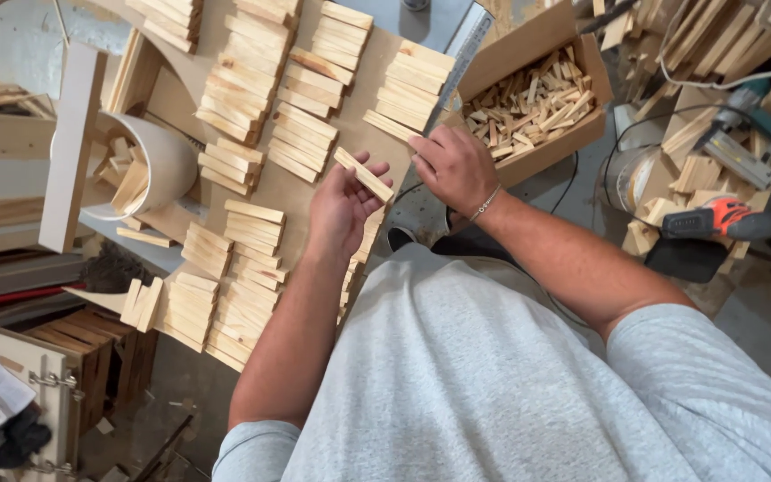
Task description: Organizing and aligning small wooden slats into rows on a workbench
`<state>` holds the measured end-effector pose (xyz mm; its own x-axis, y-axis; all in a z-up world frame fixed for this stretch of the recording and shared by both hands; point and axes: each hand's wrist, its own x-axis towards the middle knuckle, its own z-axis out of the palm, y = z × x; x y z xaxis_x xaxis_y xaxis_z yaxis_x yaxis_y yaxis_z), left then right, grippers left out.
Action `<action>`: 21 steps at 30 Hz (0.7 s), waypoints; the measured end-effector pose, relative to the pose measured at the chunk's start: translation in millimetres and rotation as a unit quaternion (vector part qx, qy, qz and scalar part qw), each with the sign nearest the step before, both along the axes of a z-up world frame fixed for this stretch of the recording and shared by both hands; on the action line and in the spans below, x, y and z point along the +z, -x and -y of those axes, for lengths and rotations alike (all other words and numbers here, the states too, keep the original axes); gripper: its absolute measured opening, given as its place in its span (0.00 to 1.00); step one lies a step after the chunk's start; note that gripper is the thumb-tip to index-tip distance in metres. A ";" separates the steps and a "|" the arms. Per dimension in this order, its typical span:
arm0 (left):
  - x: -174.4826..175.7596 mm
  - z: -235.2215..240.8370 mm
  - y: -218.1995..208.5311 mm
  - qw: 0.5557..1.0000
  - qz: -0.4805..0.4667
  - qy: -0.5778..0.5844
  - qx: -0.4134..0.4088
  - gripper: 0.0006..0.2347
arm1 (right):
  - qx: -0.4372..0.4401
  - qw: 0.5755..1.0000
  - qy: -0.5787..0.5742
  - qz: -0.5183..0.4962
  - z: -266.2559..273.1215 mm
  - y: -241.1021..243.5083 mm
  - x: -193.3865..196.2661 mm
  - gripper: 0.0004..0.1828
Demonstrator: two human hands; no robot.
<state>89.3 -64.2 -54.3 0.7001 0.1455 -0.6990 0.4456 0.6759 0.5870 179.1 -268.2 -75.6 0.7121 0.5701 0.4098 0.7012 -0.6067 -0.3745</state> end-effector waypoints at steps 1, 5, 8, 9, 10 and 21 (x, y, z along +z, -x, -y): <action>1.5 -2.0 4.5 1.000 0.002 0.000 0.008 0.17 | 0.008 1.000 0.000 0.002 0.3 0.8 -6.1 0.13; 4.1 -9.7 30.4 1.000 0.017 0.010 0.010 0.17 | 0.006 0.999 0.019 0.029 -0.4 7.9 -14.8 0.07; 5.7 -14.7 51.3 1.000 0.019 0.010 0.017 0.17 | 0.022 0.999 0.023 0.011 -0.2 10.6 -23.3 0.06; 6.5 -16.2 59.2 1.000 0.019 0.009 0.016 0.17 | 0.025 0.999 0.021 -0.009 0.2 11.8 -28.5 0.05; 6.4 -17.6 64.7 0.999 0.023 0.011 0.023 0.17 | 0.032 0.999 0.023 -0.005 -0.6 11.8 -27.1 0.05; 1.7 -20.2 101.0 0.997 0.043 0.032 0.048 0.18 | 0.067 0.997 0.029 -0.014 -15.5 9.8 -19.1 0.05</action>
